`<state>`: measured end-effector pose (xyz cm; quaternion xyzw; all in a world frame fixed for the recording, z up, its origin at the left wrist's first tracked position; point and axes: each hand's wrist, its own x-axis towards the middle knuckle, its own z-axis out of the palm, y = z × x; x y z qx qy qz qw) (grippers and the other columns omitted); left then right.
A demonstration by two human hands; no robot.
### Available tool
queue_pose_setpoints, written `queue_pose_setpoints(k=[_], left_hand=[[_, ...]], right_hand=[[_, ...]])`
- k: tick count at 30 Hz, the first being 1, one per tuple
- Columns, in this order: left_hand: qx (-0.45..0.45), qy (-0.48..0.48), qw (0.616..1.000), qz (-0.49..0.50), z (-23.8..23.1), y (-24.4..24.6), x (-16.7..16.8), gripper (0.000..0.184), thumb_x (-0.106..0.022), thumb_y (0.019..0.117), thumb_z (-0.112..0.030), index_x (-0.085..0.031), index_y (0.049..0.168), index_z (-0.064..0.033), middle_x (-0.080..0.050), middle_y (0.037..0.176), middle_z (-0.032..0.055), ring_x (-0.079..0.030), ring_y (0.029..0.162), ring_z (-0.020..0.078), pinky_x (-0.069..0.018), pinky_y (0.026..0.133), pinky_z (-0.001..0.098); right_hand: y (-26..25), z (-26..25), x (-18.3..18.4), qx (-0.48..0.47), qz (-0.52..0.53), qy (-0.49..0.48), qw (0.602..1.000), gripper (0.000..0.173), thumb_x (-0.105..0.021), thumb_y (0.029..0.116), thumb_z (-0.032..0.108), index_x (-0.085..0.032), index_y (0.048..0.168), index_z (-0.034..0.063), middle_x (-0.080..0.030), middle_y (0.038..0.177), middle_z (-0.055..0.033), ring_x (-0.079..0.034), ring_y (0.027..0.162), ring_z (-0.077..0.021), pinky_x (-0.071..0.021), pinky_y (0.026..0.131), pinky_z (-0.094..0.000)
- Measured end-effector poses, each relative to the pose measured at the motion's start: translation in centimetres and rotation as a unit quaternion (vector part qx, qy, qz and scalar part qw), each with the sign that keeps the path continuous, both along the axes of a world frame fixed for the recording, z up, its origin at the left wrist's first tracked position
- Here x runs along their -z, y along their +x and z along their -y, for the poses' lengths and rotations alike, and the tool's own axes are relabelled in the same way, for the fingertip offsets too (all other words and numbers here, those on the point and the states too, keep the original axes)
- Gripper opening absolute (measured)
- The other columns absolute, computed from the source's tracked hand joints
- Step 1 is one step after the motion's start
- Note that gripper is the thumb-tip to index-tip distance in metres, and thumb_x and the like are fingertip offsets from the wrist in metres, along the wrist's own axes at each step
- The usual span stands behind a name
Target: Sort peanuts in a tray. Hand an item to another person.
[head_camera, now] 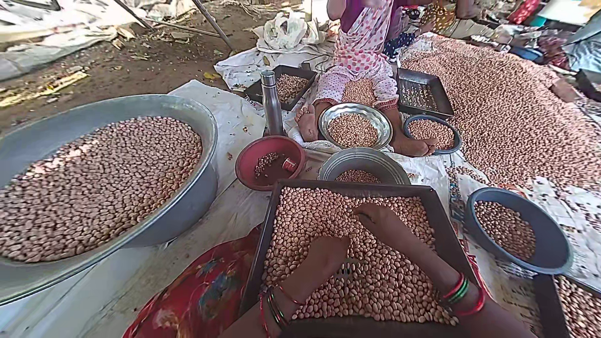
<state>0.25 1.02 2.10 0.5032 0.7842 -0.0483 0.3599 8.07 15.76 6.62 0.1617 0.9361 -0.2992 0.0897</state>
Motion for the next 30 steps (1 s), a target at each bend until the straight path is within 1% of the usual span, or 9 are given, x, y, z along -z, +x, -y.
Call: queue_pose_setpoints(k=[3, 6, 10, 13, 15, 19, 22, 25, 30], left_hand=[[-0.034, -0.003, 0.999, 0.013, 0.0, -0.2, -0.2, 0.038, -0.033, 0.1129, -0.02, -0.047, 0.144, -0.0021, -0.067, 0.12, 0.026, -0.065, 0.115, 0.0454, -0.0508, 0.094, 0.0599], [-0.058, 0.0, 0.998, 0.022, -0.1, -0.2, -0.1, 0.035, -0.036, 0.1114, -0.019, -0.051, 0.138, -0.001, -0.067, 0.119, 0.0257, -0.065, 0.113, 0.0458, -0.0511, 0.092, 0.0615], [-0.055, 0.006, 0.998, 0.002, 0.6, -0.1, 0.1, 0.037, -0.037, 0.1114, -0.019, -0.054, 0.137, 0.0021, -0.066, 0.122, 0.0272, -0.065, 0.114, 0.0468, -0.0512, 0.093, 0.0607], [-0.033, -0.005, 0.999, -0.005, 0.9, 0.3, 0.3, 0.035, -0.037, 0.1106, -0.015, -0.057, 0.134, 0.0021, -0.067, 0.12, 0.0275, -0.065, 0.113, 0.0475, -0.0523, 0.09, 0.061], [-0.03, -0.013, 0.999, -0.005, 0.7, 0.2, 0.4, 0.035, -0.034, 0.1121, -0.018, -0.052, 0.138, -0.0022, -0.068, 0.117, 0.0259, -0.067, 0.112, 0.0459, -0.053, 0.089, 0.0599], [-0.046, -0.033, 0.998, -0.006, 0.7, -0.1, -0.1, 0.039, -0.033, 0.1126, -0.019, -0.047, 0.146, -0.0043, -0.067, 0.122, 0.0255, -0.065, 0.115, 0.0454, -0.0524, 0.092, 0.0595], [-0.046, -0.048, 0.998, -0.012, 0.6, 0.2, -1.0, 0.036, -0.035, 0.1113, -0.013, -0.049, 0.142, -0.0007, -0.066, 0.124, 0.0261, -0.064, 0.117, 0.0455, -0.0525, 0.092, 0.0593], [-0.047, -0.038, 0.998, -0.014, 0.8, 0.0, -0.6, 0.035, -0.037, 0.1101, -0.009, -0.049, 0.141, -0.0004, -0.066, 0.123, 0.0262, -0.064, 0.116, 0.046, -0.0531, 0.091, 0.0593], [-0.106, 0.02, 0.994, 0.013, 1.1, -1.6, -0.7, 0.041, -0.032, 0.1135, -0.027, -0.052, 0.14, -0.003, -0.067, 0.122, 0.0258, -0.065, 0.116, 0.0442, -0.0507, 0.096, 0.0589]], right_hand=[[-3.6, -0.4, 1.5, 0.039, -0.055, 0.004, 0.998, 0.033, -0.044, 0.1086, 0.012, -0.066, 0.128, -0.0047, -0.066, 0.127, -0.0245, -0.064, 0.12, -0.0354, -0.0469, 0.105, -0.0485], [-6.9, -0.2, 3.5, 0.052, -0.046, -0.021, 0.997, 0.034, -0.045, 0.1091, 0.015, -0.065, 0.132, -0.002, -0.065, 0.133, -0.023, -0.062, 0.125, -0.0347, -0.0449, 0.108, -0.0495], [-6.9, 2.6, 6.0, -0.101, -0.069, -0.035, 0.992, 0.031, -0.053, 0.1041, 0.011, -0.07, 0.123, -0.0056, -0.065, 0.132, -0.0262, -0.058, 0.13, -0.0399, -0.0407, 0.113, -0.0535], [-4.1, 1.5, 5.8, -0.204, 0.0, 0.036, 0.978, 0.031, -0.053, 0.106, 0.018, -0.072, 0.124, 0.0024, -0.06, 0.142, -0.0227, -0.051, 0.138, -0.0426, -0.035, 0.113, -0.0636], [-1.8, -1.5, 5.4, -0.166, 0.019, 0.08, 0.983, 0.029, -0.056, 0.1037, 0.017, -0.073, 0.123, 0.0037, -0.058, 0.145, -0.022, -0.048, 0.14, -0.0432, -0.0328, 0.114, -0.0653], [1.7, -5.9, 3.2, -0.05, -0.006, 0.079, 0.996, 0.029, -0.055, 0.1012, 0.006, -0.069, 0.123, -0.0059, -0.061, 0.139, -0.0281, -0.052, 0.137, -0.0438, -0.0366, 0.116, -0.0561], [2.6, -4.6, 2.0, -0.039, 0.003, 0.074, 0.996, 0.03, -0.052, 0.104, 0.007, -0.068, 0.126, -0.0054, -0.062, 0.138, -0.0268, -0.054, 0.137, -0.0417, -0.0378, 0.117, -0.0531], [2.3, -2.1, 1.8, -0.06, 0.035, 0.064, 0.996, 0.031, -0.05, 0.1062, 0.01, -0.069, 0.126, -0.0028, -0.066, 0.132, -0.0239, -0.061, 0.128, -0.0395, -0.0436, 0.11, -0.0538], [0.8, -1.3, 1.4, 0.009, 0.018, 0.03, 0.999, 0.033, -0.045, 0.1086, 0.011, -0.066, 0.129, -0.004, -0.066, 0.13, -0.0242, -0.064, 0.123, -0.0365, -0.0469, 0.107, -0.0505]])
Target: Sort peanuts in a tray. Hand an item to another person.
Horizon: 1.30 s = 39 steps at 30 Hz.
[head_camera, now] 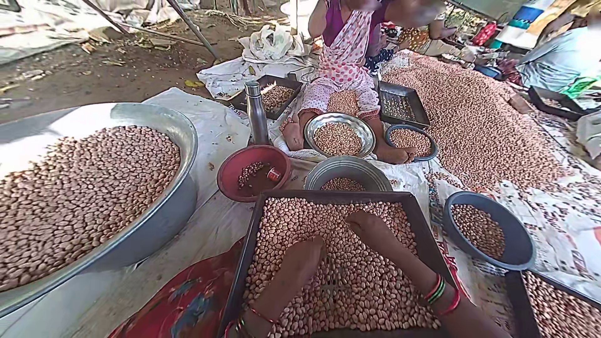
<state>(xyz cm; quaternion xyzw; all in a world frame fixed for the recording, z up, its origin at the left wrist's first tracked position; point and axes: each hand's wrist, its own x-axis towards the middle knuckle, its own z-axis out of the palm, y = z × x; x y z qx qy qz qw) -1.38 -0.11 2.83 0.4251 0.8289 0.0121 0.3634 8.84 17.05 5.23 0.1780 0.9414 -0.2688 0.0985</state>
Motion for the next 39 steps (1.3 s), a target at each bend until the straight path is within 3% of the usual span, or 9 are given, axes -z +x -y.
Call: queue_pose_setpoints(k=[12, 14, 16, 18, 21, 24, 26, 29, 39], left_hand=[[-0.153, 0.154, 0.976, -0.019, 1.8, -3.3, 0.8, 0.038, -0.04, 0.1117, -0.021, -0.059, 0.138, -0.0026, -0.07, 0.118, 0.023, -0.068, 0.111, 0.0402, -0.0505, 0.096, 0.0552], [-0.139, 0.154, 0.978, -0.017, 1.7, -3.4, 0.8, 0.037, -0.04, 0.1118, -0.021, -0.06, 0.138, -0.0035, -0.07, 0.118, 0.0225, -0.068, 0.111, 0.0399, -0.05, 0.097, 0.0554], [-0.117, 0.135, 0.984, -0.007, 1.4, -3.1, 0.7, 0.038, -0.04, 0.1119, -0.022, -0.06, 0.139, -0.0052, -0.07, 0.119, 0.0226, -0.067, 0.113, 0.0403, -0.0491, 0.097, 0.0556], [-0.085, 0.098, 0.992, -0.004, 1.1, -3.0, 0.7, 0.039, -0.037, 0.1126, -0.025, -0.058, 0.14, -0.0064, -0.069, 0.121, 0.0229, -0.066, 0.116, 0.0411, -0.0487, 0.099, 0.057], [-0.054, 0.033, 0.997, -0.035, 0.4, -2.4, 0.5, 0.04, -0.034, 0.1131, -0.026, -0.058, 0.139, -0.0074, -0.069, 0.121, 0.023, -0.066, 0.116, 0.0422, -0.0502, 0.096, 0.0586], [-0.052, -0.025, 0.997, -0.046, -0.5, -1.8, -0.2, 0.039, -0.034, 0.1124, -0.02, -0.055, 0.143, -0.0096, -0.067, 0.126, 0.0222, -0.064, 0.119, 0.0425, -0.0504, 0.096, 0.0589], [-0.055, -0.042, 0.996, -0.054, -0.6, -1.6, -0.3, 0.038, -0.034, 0.112, -0.017, -0.053, 0.144, -0.0092, -0.067, 0.126, 0.022, -0.064, 0.118, 0.0424, -0.0507, 0.095, 0.0588], [-0.06, -0.046, 0.994, -0.077, -0.8, -1.1, -0.1, 0.04, -0.031, 0.1127, -0.019, -0.051, 0.146, -0.0086, -0.068, 0.123, 0.0224, -0.066, 0.116, 0.0414, -0.052, 0.093, 0.0567], [-0.069, -0.051, 0.991, -0.101, -0.8, -0.7, 0.8, 0.037, -0.039, 0.11, -0.016, -0.052, 0.143, -0.007, -0.069, 0.122, 0.0211, -0.067, 0.116, 0.0405, -0.0533, 0.092, 0.0551]], right_hand=[[-2.6, 4.0, 4.5, -0.08, 0.026, 0.068, 0.994, 0.033, -0.044, 0.1084, 0.013, -0.066, 0.122, -0.0085, -0.067, 0.122, -0.0286, -0.066, 0.115, -0.0436, -0.0518, 0.096, -0.0561], [-2.6, 2.7, 3.7, -0.015, 0.031, -0.022, 0.999, 0.034, -0.044, 0.1085, 0.013, -0.064, 0.125, -0.0082, -0.067, 0.123, -0.0269, -0.066, 0.116, -0.0389, -0.0492, 0.1, -0.0531], [-2.0, 1.5, 2.8, 0.07, -0.02, -0.149, 0.986, 0.026, -0.05, 0.1059, 0.01, -0.067, 0.118, -0.0064, -0.067, 0.1, -0.0171, -0.063, 0.088, -0.0221, -0.05, 0.083, -0.0376], [-1.1, 0.8, 2.4, 0.137, -0.078, -0.345, 0.925, 0.013, -0.052, 0.104, 0.005, -0.064, 0.105, -0.0007, -0.06, 0.08, 0.0019, -0.057, 0.066, -0.0026, -0.0494, 0.065, -0.0196], [0.1, 0.7, 2.3, 0.146, -0.05, -0.543, 0.825, 0.012, -0.043, 0.1016, 0.005, -0.054, 0.104, 0.0103, -0.067, 0.088, 0.0045, -0.067, 0.07, -0.0056, -0.0584, 0.067, -0.0241], [-0.2, 2.6, 2.5, 0.054, 0.055, -0.391, 0.917, 0.017, -0.05, 0.1059, 0.009, -0.057, 0.118, -0.0012, -0.064, 0.097, -0.0056, -0.063, 0.076, -0.0102, -0.0554, 0.071, -0.0279], [-0.8, 4.7, 2.3, -0.051, 0.126, -0.202, 0.97, 0.03, -0.049, 0.1077, 0.013, -0.062, 0.126, -0.0066, -0.068, 0.112, -0.0234, -0.067, 0.097, -0.0318, -0.0528, 0.088, -0.0482], [-1.4, 7.8, 2.4, -0.103, 0.231, -0.021, 0.967, 0.03, -0.047, 0.1085, 0.014, -0.059, 0.13, -0.002, -0.066, 0.12, -0.0295, -0.065, 0.113, -0.0486, -0.0506, 0.09, -0.0663], [-0.8, 6.8, 2.8, -0.071, 0.163, -0.116, 0.977, 0.032, -0.049, 0.1074, 0.018, -0.059, 0.125, -0.0065, -0.067, 0.112, -0.0287, -0.066, 0.108, -0.0454, -0.0493, 0.091, -0.0644]])
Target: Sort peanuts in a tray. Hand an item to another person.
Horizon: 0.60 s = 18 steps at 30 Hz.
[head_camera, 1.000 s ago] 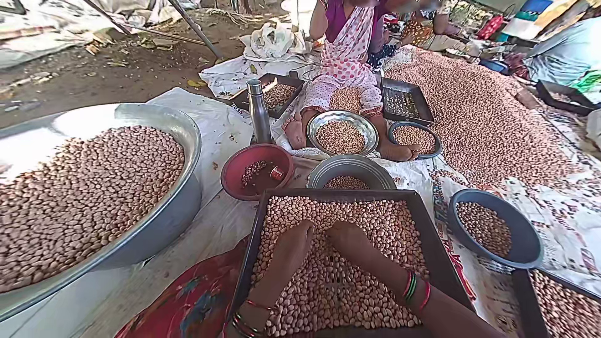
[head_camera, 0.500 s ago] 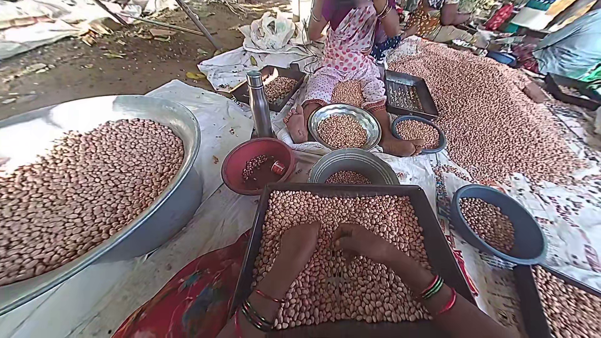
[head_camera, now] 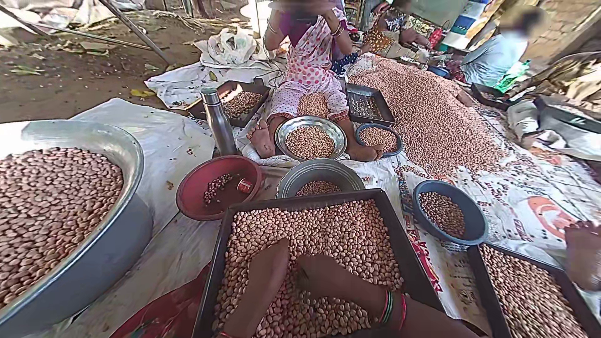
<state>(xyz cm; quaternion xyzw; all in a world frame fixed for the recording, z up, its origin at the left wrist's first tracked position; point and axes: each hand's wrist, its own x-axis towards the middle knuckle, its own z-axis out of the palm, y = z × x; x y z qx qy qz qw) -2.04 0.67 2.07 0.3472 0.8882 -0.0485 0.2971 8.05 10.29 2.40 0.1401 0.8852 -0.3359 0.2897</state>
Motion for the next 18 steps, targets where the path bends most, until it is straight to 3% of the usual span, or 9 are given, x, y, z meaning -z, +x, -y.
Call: queue_pose_setpoints(k=[3, 4, 5, 6, 7, 8, 10, 14, 18], left_hand=[[-0.041, 0.08, 0.995, 0.038, 0.6, -0.7, 0.3, 0.038, -0.041, 0.1101, -0.022, -0.053, 0.142, -0.0066, -0.07, 0.117, 0.0224, -0.069, 0.111, 0.0406, -0.0529, 0.092, 0.0566], [-0.088, 0.164, 0.98, 0.077, 1.1, -1.2, 0.5, 0.037, -0.043, 0.11, -0.021, -0.055, 0.141, -0.0055, -0.071, 0.11, 0.0224, -0.07, 0.103, 0.0383, -0.0539, 0.09, 0.0538], [-0.15, 0.266, 0.944, 0.129, 1.5, -1.6, 0.9, 0.031, -0.042, 0.1101, -0.016, -0.059, 0.133, -0.0029, -0.068, 0.095, 0.0193, -0.068, 0.084, 0.0319, -0.0545, 0.078, 0.0463], [-0.229, 0.384, 0.871, 0.204, 1.8, -1.7, 1.5, 0.025, -0.038, 0.1101, -0.01, -0.06, 0.117, -0.0019, -0.055, 0.073, 0.0078, -0.051, 0.058, 0.0173, -0.0443, 0.056, 0.0306], [-0.312, 0.468, 0.768, 0.306, 1.7, -1.5, 1.8, 0.029, -0.029, 0.1116, -0.013, -0.055, 0.1, -0.0074, -0.048, 0.059, -0.0033, -0.041, 0.043, 0.0044, -0.0361, 0.042, 0.0183], [-0.38, 0.505, 0.662, 0.402, 1.7, -1.5, 1.8, 0.037, -0.024, 0.1127, -0.02, -0.052, 0.09, -0.0121, -0.048, 0.054, -0.0065, -0.039, 0.038, 0.0003, -0.0344, 0.036, 0.015], [-0.446, 0.506, 0.55, 0.492, 2.0, -1.7, 1.3, 0.042, -0.02, 0.113, -0.029, -0.049, 0.086, -0.0162, -0.049, 0.053, -0.0062, -0.038, 0.037, 0.0004, -0.0307, 0.035, 0.0149], [-0.491, 0.531, 0.495, 0.482, 2.4, -2.9, 1.5, 0.037, -0.027, 0.111, -0.024, -0.053, 0.086, -0.015, -0.05, 0.055, -0.0072, -0.039, 0.037, -0.0019, -0.0303, 0.034, 0.0118], [-0.504, 0.603, 0.439, 0.435, 2.9, -4.4, 1.3, 0.033, -0.03, 0.1094, -0.018, -0.051, 0.084, -0.014, -0.058, 0.061, -0.005, -0.041, 0.038, -0.0019, -0.0318, 0.035, 0.0114]], right_hand=[[-0.6, -1.4, -2.3, 0.059, -0.058, 0.007, 0.997, 0.027, -0.048, 0.1063, 0.012, -0.059, 0.122, -0.0076, -0.065, 0.115, -0.0278, -0.065, 0.11, -0.0417, -0.0497, 0.094, -0.0585], [-0.9, -1.3, -3.5, 0.066, -0.083, 0.012, 0.994, 0.028, -0.046, 0.1068, 0.011, -0.059, 0.123, -0.0077, -0.064, 0.119, -0.0272, -0.064, 0.113, -0.04, -0.0491, 0.097, -0.0556], [-1.2, -0.9, -4.8, 0.066, -0.118, 0.013, 0.991, 0.029, -0.046, 0.1071, 0.01, -0.06, 0.125, -0.0077, -0.063, 0.122, -0.0267, -0.063, 0.116, -0.0384, -0.0487, 0.099, -0.0527], [-1.5, -0.2, -5.8, 0.059, -0.156, 0.011, 0.986, 0.03, -0.046, 0.1074, 0.01, -0.061, 0.128, -0.0074, -0.063, 0.126, -0.0261, -0.063, 0.118, -0.0372, -0.0485, 0.101, -0.0502], [-1.9, 0.5, -6.7, 0.046, -0.193, 0.012, 0.98, 0.032, -0.048, 0.1076, 0.011, -0.061, 0.131, -0.0068, -0.062, 0.13, -0.0262, -0.063, 0.12, -0.0371, -0.049, 0.102, -0.0493], [-2.6, 1.0, -7.0, 0.035, -0.231, 0.018, 0.972, 0.033, -0.049, 0.1072, 0.012, -0.061, 0.132, -0.0066, -0.062, 0.133, -0.0265, -0.063, 0.12, -0.0374, -0.0502, 0.1, -0.0491], [-4.6, 0.7, -6.6, 0.046, -0.286, 0.051, 0.956, 0.034, -0.049, 0.1067, 0.013, -0.063, 0.132, -0.0063, -0.063, 0.132, -0.026, -0.064, 0.12, -0.0367, -0.051, 0.099, -0.0482], [-8.3, -2.4, -1.3, 0.073, -0.216, 0.104, 0.968, 0.037, -0.047, 0.1086, 0.021, -0.063, 0.134, -0.0004, -0.061, 0.137, -0.0237, -0.057, 0.13, -0.0389, -0.0444, 0.107, -0.0527], [-3.7, 0.6, 3.0, -0.063, -0.208, 0.075, 0.973, 0.039, -0.053, 0.1063, 0.025, -0.063, 0.138, 0.0057, -0.052, 0.15, -0.0248, -0.044, 0.142, -0.0456, -0.0315, 0.113, -0.0674]])
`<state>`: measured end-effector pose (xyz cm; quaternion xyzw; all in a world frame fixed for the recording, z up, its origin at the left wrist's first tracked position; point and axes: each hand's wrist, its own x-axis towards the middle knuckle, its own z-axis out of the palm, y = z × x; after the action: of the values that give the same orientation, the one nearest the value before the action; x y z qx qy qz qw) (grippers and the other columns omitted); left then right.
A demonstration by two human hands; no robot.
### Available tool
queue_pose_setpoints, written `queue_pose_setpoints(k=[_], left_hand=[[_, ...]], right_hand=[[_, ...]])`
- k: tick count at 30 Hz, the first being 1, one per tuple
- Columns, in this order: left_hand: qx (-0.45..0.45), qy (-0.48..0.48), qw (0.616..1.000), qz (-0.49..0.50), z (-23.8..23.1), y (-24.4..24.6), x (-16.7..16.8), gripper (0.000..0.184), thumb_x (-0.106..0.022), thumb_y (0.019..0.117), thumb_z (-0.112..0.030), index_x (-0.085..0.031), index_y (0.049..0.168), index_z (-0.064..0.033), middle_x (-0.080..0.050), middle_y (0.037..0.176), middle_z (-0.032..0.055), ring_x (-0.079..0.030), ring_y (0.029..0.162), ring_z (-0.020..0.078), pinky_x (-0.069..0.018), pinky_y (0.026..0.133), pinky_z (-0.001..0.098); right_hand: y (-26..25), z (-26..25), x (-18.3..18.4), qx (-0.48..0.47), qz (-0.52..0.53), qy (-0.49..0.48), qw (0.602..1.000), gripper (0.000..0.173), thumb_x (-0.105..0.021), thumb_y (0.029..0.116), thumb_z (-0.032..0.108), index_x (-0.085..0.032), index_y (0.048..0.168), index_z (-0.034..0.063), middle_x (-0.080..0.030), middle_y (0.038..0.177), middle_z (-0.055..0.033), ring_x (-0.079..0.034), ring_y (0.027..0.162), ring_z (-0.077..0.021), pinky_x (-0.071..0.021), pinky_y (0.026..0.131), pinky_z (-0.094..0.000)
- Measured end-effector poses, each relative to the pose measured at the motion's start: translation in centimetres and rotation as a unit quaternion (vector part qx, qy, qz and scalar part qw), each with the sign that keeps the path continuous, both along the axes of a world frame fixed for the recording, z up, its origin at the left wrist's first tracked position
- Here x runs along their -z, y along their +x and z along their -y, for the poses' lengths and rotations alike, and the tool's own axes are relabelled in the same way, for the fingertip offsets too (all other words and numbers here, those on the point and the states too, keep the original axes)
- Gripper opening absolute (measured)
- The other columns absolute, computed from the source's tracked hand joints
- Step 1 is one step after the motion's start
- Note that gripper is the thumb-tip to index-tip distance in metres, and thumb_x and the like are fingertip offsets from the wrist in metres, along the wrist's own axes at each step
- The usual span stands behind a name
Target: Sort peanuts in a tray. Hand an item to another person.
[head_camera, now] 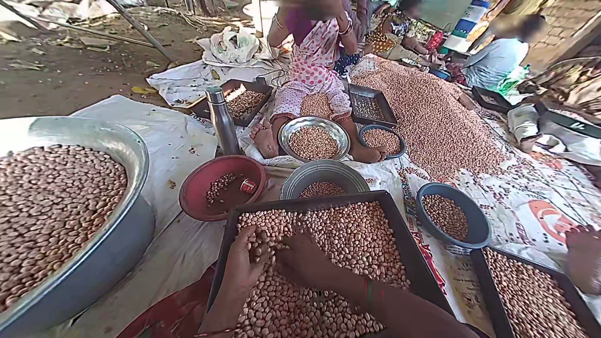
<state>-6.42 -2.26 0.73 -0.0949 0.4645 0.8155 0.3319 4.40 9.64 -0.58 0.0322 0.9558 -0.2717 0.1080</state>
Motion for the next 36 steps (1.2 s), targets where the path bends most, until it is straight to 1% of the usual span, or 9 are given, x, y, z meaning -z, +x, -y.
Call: queue_pose_setpoints(k=[3, 6, 11, 15, 18, 23, 25, 29, 36], left_hand=[[-0.041, -0.001, 0.999, -0.016, 0.3, -0.7, -0.5, 0.037, -0.032, 0.1115, -0.02, -0.049, 0.079, -0.0158, -0.052, 0.057, -0.007, -0.038, 0.037, -0.0024, -0.0301, 0.035, 0.0108], [-0.014, -0.029, 0.998, -0.053, 0.3, -0.9, -0.7, 0.044, -0.034, 0.1134, -0.023, -0.048, 0.073, -0.0145, -0.043, 0.049, -0.0086, -0.034, 0.034, -0.0016, -0.028, 0.034, 0.0126], [0.173, -0.132, 0.947, -0.235, 0.5, -0.5, 0.1, 0.023, -0.045, 0.1096, -0.013, -0.064, 0.11, -0.0002, -0.053, 0.065, -0.0066, -0.042, 0.046, -0.0019, -0.0349, 0.044, 0.0132], [0.333, -0.276, 0.827, -0.361, 0.6, 0.2, 0.3, 0.029, -0.052, 0.1077, -0.024, -0.071, 0.101, -0.0028, -0.054, 0.073, -0.0025, -0.046, 0.062, 0.0049, -0.04, 0.062, 0.0247], [0.45, -0.356, 0.706, -0.416, 0.4, 0.9, -1.0, 0.035, -0.047, 0.11, -0.027, -0.069, 0.124, -0.0051, -0.071, 0.107, 0.0163, -0.066, 0.099, 0.0278, -0.0494, 0.09, 0.0483], [0.548, -0.394, 0.592, -0.441, -0.8, 1.6, -1.6, 0.04, -0.04, 0.1122, -0.029, -0.059, 0.141, -0.0072, -0.067, 0.127, 0.0218, -0.063, 0.12, 0.0387, -0.0455, 0.103, 0.0567], [0.541, -0.391, 0.604, -0.435, -1.1, 1.7, -1.5, 0.041, -0.039, 0.1123, -0.029, -0.058, 0.141, -0.0059, -0.066, 0.128, 0.0223, -0.063, 0.121, 0.0386, -0.0453, 0.104, 0.0567], [0.467, -0.359, 0.697, -0.409, -0.6, 1.6, -0.7, 0.037, -0.045, 0.1109, -0.028, -0.064, 0.13, -0.0028, -0.069, 0.111, 0.02, -0.066, 0.1, 0.0321, -0.049, 0.091, 0.0515], [0.317, -0.188, 0.906, -0.209, 0.0, 1.6, 0.9, 0.024, -0.043, 0.1108, -0.017, -0.062, 0.107, -0.0023, -0.044, 0.058, -0.0071, -0.037, 0.042, -0.0001, -0.0312, 0.041, 0.0147]], right_hand=[[5.8, -0.8, 0.3, -0.116, -0.025, 0.012, 0.993, 0.035, -0.064, 0.1002, 0.02, -0.069, 0.133, 0.0093, -0.058, 0.145, -0.0226, -0.046, 0.141, -0.0479, -0.0318, 0.112, -0.0721], [9.1, -5.0, -1.0, -0.065, -0.025, 0.077, 0.995, 0.027, -0.071, 0.0927, 0.018, -0.076, 0.117, 0.0071, -0.063, 0.137, -0.0259, -0.052, 0.135, -0.0505, -0.0343, 0.109, -0.0737], [9.0, -7.2, -3.3, 0.037, -0.025, 0.127, 0.991, 0.024, -0.066, 0.096, 0.014, -0.076, 0.114, 0.0007, -0.062, 0.136, -0.0297, -0.048, 0.136, -0.0555, -0.0319, 0.109, -0.0758], [8.2, 0.2, -2.1, -0.169, -0.03, -0.002, 0.985, 0.017, -0.067, 0.0959, 0.008, -0.077, 0.108, 0.002, -0.069, 0.124, -0.0273, -0.061, 0.123, -0.0515, -0.0441, 0.102, -0.0713], [8.9, 1.5, -1.1, -0.259, 0.019, -0.025, 0.965, 0.017, -0.062, 0.0988, 0.008, -0.075, 0.101, -0.002, -0.072, 0.108, -0.024, -0.068, 0.107, -0.0452, -0.0506, 0.093, -0.063], [10.5, -4.7, -4.9, -0.102, 0.196, 0.168, 0.961, 0.023, -0.059, 0.1016, 0.012, -0.074, 0.107, -0.0044, -0.07, 0.11, -0.0302, -0.065, 0.11, -0.0517, -0.0439, 0.1, -0.0679], [10.5, -6.4, -5.9, 0.004, 0.164, 0.223, 0.961, 0.024, -0.054, 0.1025, 0.008, -0.073, 0.109, -0.0049, -0.069, 0.113, -0.0299, -0.063, 0.113, -0.0507, -0.0429, 0.101, -0.0658], [9.1, -6.3, -2.8, 0.032, -0.156, 0.236, 0.959, 0.012, -0.064, 0.0922, -0.001, -0.076, 0.091, -0.0025, -0.073, 0.087, -0.0214, -0.074, 0.084, -0.0421, -0.0587, 0.073, -0.0565], [3.7, -4.0, -3.4, 0.048, 0.157, 0.199, 0.966, 0.032, -0.043, 0.1039, -0.003, -0.06, 0.13, -0.0081, -0.061, 0.129, -0.0306, -0.061, 0.12, -0.0475, -0.0458, 0.101, -0.0585]])
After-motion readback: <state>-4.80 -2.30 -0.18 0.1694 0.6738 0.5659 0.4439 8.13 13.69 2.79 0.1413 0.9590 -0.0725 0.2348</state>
